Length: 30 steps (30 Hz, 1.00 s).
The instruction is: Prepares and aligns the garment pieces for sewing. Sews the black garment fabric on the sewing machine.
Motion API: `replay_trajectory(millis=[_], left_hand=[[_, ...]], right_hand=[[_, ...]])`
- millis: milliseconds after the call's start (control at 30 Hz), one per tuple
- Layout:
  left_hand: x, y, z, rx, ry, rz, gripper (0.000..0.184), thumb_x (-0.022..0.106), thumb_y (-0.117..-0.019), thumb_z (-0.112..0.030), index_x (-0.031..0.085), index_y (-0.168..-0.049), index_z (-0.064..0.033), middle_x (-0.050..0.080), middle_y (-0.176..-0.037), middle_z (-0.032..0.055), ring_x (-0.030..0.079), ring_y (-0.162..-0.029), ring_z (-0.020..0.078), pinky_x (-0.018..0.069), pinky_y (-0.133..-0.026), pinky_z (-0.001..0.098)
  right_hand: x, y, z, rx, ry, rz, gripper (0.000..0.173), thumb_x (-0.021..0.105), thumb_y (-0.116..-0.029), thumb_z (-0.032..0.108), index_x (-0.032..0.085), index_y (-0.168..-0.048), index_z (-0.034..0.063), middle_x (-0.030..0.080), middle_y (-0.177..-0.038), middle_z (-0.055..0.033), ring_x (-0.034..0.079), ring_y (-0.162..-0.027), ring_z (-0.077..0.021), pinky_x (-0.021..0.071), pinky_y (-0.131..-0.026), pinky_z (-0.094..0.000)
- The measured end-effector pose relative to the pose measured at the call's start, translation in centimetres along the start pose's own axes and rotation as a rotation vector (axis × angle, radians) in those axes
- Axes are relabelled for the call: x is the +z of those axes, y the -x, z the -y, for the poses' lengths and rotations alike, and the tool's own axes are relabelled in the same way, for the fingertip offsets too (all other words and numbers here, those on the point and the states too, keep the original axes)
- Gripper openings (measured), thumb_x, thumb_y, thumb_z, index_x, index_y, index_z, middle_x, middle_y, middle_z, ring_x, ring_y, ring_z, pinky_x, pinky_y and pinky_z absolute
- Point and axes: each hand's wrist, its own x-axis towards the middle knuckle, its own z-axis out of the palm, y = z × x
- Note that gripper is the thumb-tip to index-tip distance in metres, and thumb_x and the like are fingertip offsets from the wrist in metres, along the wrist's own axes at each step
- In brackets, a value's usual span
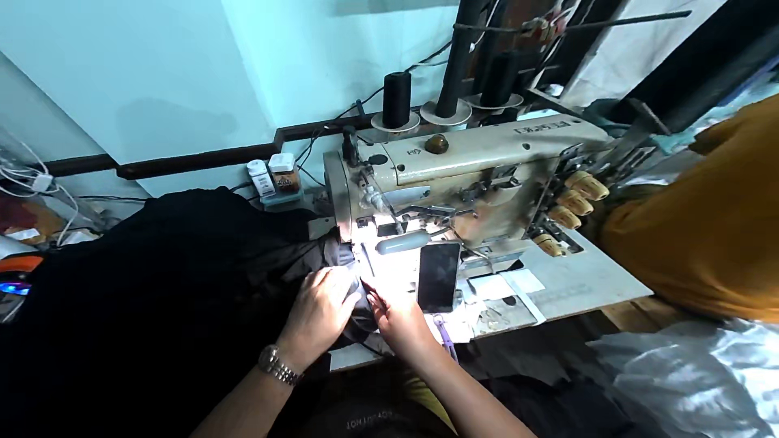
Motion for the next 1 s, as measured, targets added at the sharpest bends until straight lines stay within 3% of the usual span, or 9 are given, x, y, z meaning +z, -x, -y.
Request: replay_trajectory(millis=[267, 400, 533, 633, 700, 767, 833, 900, 1000], left_hand=[[0.9, -3.6, 4.0, 0.012, 0.154, -0.026, 0.029, 0.053, -0.1019, -0.021, 0.077, -0.111, -0.0089, 0.074, -0.121, 0.0038, 0.067, -0.119, 0.0157, 0.0511, -0.106, 0.0348], [0.8, -3.3, 4.5, 0.071, 0.231, 0.002, 0.031, 0.057, -0.1031, -0.031, 0.078, -0.105, -0.0085, 0.071, -0.125, 0.0062, 0.063, -0.125, 0.0175, 0.0477, -0.11, 0.0352], [-1.3, -1.1, 3.1, 0.191, 0.06, 0.172, 0.063, 0.058, -0.0913, -0.07, 0.073, -0.105, -0.0107, 0.063, -0.14, 0.0085, 0.046, -0.144, 0.0273, 0.0305, -0.121, 0.0549], [-3.5, 0.0, 2.1, 0.191, -0.21, 0.221, 0.04, 0.075, -0.0876, -0.047, 0.071, -0.1, -0.0098, 0.059, -0.144, 0.0107, 0.042, -0.147, 0.0353, 0.0263, -0.118, 0.0693], [-4.9, 1.0, 1.5, 0.21, -0.178, 0.187, 0.02, 0.077, -0.0877, -0.029, 0.071, -0.092, -0.0096, 0.067, -0.13, 0.0101, 0.051, -0.14, 0.0336, 0.029, -0.118, 0.068], [-6.3, 2.7, -0.1, 0.34, 0.06, 0.16, 0.02, 0.064, -0.0945, -0.026, 0.071, -0.086, -0.0088, 0.072, -0.103, 0.0083, 0.066, -0.115, 0.0252, 0.0387, -0.115, 0.0531], [-6.8, 3.8, -2.6, 0.479, 0.386, 0.2, 0.027, 0.059, -0.0981, -0.022, 0.063, -0.076, -0.0074, 0.066, -0.079, 0.0069, 0.069, -0.092, 0.0216, 0.05, -0.104, 0.0402], [-5.9, 4.4, -4.3, 0.512, 0.493, 0.202, 0.024, 0.06, -0.0963, -0.018, 0.06, -0.074, -0.0079, 0.063, -0.074, 0.0064, 0.066, -0.082, 0.0212, 0.0539, -0.087, 0.0361], [-4.1, 4.9, -5.6, 0.454, 0.522, 0.142, 0.02, 0.064, -0.0941, -0.016, 0.06, -0.076, -0.0081, 0.064, -0.075, 0.0062, 0.066, -0.08, 0.0193, 0.0544, -0.082, 0.0338]], right_hand=[[-0.3, -1.6, 0.8, 0.072, 0.035, 0.045, 0.036, 0.052, -0.1036, 0.018, 0.068, -0.136, 0.0147, 0.074, -0.121, -0.0083, 0.071, -0.112, -0.0238, 0.0554, -0.098, -0.0442], [-0.1, -1.5, 0.3, 0.041, 0.012, 0.019, 0.034, 0.053, -0.1026, 0.018, 0.071, -0.131, 0.014, 0.075, -0.116, -0.0071, 0.072, -0.108, -0.0221, 0.0566, -0.096, -0.0423], [-0.6, -1.9, -0.2, 0.052, 0.018, 0.096, 0.036, 0.051, -0.1034, 0.019, 0.07, -0.133, 0.0158, 0.075, -0.116, -0.0073, 0.072, -0.107, -0.0227, 0.0568, -0.094, -0.0444], [-1.8, -2.5, 0.2, 0.086, 0.082, 0.253, 0.037, 0.048, -0.1063, 0.022, 0.067, -0.138, 0.0182, 0.073, -0.123, -0.0074, 0.069, -0.115, -0.0242, 0.0527, -0.101, -0.0455], [-2.9, -3.1, 0.5, 0.074, 0.126, 0.348, 0.039, 0.047, -0.1051, 0.018, 0.065, -0.14, 0.018, 0.072, -0.124, -0.0095, 0.068, -0.117, -0.0274, 0.0512, -0.102, -0.0491], [-3.9, -3.4, 0.3, 0.05, 0.112, 0.406, 0.043, 0.046, -0.1031, 0.014, 0.065, -0.141, 0.0195, 0.072, -0.125, -0.0098, 0.067, -0.118, -0.0287, 0.0497, -0.102, -0.0523], [-3.2, -2.7, -1.3, -0.114, 0.067, 0.237, 0.038, 0.051, -0.0994, 0.011, 0.074, -0.128, 0.0197, 0.077, -0.114, -0.0075, 0.072, -0.108, -0.0281, 0.0547, -0.092, -0.0544], [-1.3, -1.8, -3.4, -0.392, 0.02, -0.056, 0.025, 0.06, -0.0952, 0.012, 0.08, -0.107, 0.0202, 0.078, -0.095, -0.0049, 0.075, -0.087, -0.0243, 0.0607, -0.074, -0.0494], [-1.6, -0.2, -3.7, -0.476, -0.081, -0.075, 0.02, 0.067, -0.0915, 0.014, 0.079, -0.102, 0.0257, 0.073, -0.112, -0.0088, 0.07, -0.089, -0.019, 0.0589, -0.075, -0.0364]])
